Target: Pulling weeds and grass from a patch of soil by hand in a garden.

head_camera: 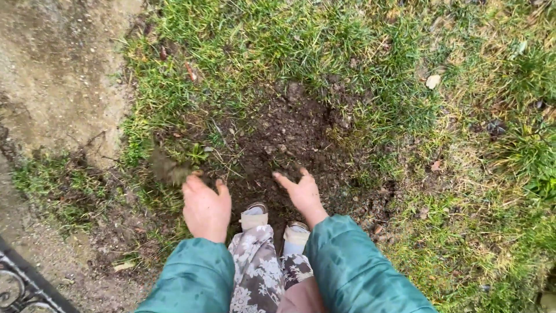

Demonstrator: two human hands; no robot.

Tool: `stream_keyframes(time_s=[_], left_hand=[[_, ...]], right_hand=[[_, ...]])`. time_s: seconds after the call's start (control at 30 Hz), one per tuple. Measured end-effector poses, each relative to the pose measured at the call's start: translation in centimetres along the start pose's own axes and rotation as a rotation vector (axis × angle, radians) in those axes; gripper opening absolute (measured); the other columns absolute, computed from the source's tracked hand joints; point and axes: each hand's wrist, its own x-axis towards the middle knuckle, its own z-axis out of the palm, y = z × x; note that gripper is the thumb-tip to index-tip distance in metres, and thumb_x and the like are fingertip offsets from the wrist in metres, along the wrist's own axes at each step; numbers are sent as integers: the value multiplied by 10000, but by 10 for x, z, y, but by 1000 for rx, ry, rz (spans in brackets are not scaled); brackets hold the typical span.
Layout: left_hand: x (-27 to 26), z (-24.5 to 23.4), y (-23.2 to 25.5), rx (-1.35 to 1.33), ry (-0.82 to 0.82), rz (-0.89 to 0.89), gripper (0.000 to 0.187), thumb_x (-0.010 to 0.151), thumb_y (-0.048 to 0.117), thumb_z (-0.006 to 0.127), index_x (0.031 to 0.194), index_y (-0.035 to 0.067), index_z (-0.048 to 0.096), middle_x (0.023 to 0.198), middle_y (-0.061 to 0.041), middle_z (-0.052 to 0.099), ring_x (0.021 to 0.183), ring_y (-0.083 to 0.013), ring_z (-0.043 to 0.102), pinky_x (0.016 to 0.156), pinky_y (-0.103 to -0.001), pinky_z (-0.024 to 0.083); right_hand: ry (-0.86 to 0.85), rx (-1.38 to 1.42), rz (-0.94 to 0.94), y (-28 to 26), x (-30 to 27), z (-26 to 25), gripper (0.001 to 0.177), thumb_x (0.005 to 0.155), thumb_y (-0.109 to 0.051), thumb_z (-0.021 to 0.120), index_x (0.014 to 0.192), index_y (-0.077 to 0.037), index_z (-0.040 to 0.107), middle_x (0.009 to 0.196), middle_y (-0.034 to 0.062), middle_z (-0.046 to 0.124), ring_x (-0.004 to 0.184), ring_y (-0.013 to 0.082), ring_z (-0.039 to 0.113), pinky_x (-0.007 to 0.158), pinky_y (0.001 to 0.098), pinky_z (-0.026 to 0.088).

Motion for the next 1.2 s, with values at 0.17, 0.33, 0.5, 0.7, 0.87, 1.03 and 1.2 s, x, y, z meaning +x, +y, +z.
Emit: stream_keyframes(time_s=[0.17, 0.33, 0.5, 0.7, 0.87, 1.03, 1.2], left_hand=[[-18, 43, 49, -111, -49, 227, 423, 884, 215, 677, 1239, 23, 551, 1057, -174, 627, 977, -427, 708, 758, -545, 608], [-27, 110, 95, -168, -176, 375, 386, 866, 198, 668, 1210, 80, 538, 1055, -165, 614, 971, -438, 700, 772, -549, 604], [-23, 184, 124, -132, -375, 518, 341, 917, 190, 612, 1217, 42, 551, 1126, -200, 617, 1053, -456, 681, 848, -530, 580], [-3, 253, 136, -103, -379, 721, 356, 909, 147, 623, 1241, 36, 560, 1097, -201, 607, 1021, -471, 682, 823, -543, 576], [20, 291, 140, -150, -358, 770, 339, 913, 140, 616, 1229, 31, 562, 1083, -202, 604, 992, -478, 677, 811, -526, 577], [42, 313, 146, -179, -295, 846, 332, 919, 127, 619, 1227, 26, 547, 1056, -204, 585, 972, -493, 670, 775, -551, 578], [45, 339, 146, -169, -253, 878, 319, 898, 180, 640, 1192, 88, 555, 1052, -154, 573, 958, -449, 672, 751, -533, 574]], right_hand=[[142, -50, 50, 76, 55, -18, 697, 989, -540, 573, 1435, -6, 532, 1425, 286, 530, 1361, 423, 530, 1138, 516, 458], [251, -161, 103, 128, 108, -32, 502, 1079, -329, 449, 1418, 34, 527, 1414, 298, 506, 1365, 429, 527, 1145, 491, 455], [398, -381, -49, 156, 166, -30, 481, 951, -111, 560, 1413, 12, 506, 1397, 263, 472, 1287, 454, 565, 1050, 556, 515], [803, -632, -442, 134, 218, -32, 814, 992, -387, 676, 1593, -35, 257, 1478, 261, 363, 1393, 434, 399, 1127, 612, 380], [820, -570, -413, 146, 294, -15, 783, 996, -531, 620, 1538, -51, 322, 1443, 232, 370, 1358, 419, 418, 1097, 624, 386], [1026, -543, -491, 150, 355, -3, 812, 841, -549, 760, 1371, -21, 444, 1206, 168, 452, 1113, 404, 506, 904, 586, 466], [1231, -776, -707, 162, 383, -31, 452, 845, -606, 718, 922, -182, 579, 699, 23, 580, 689, 247, 655, 562, 409, 527]])
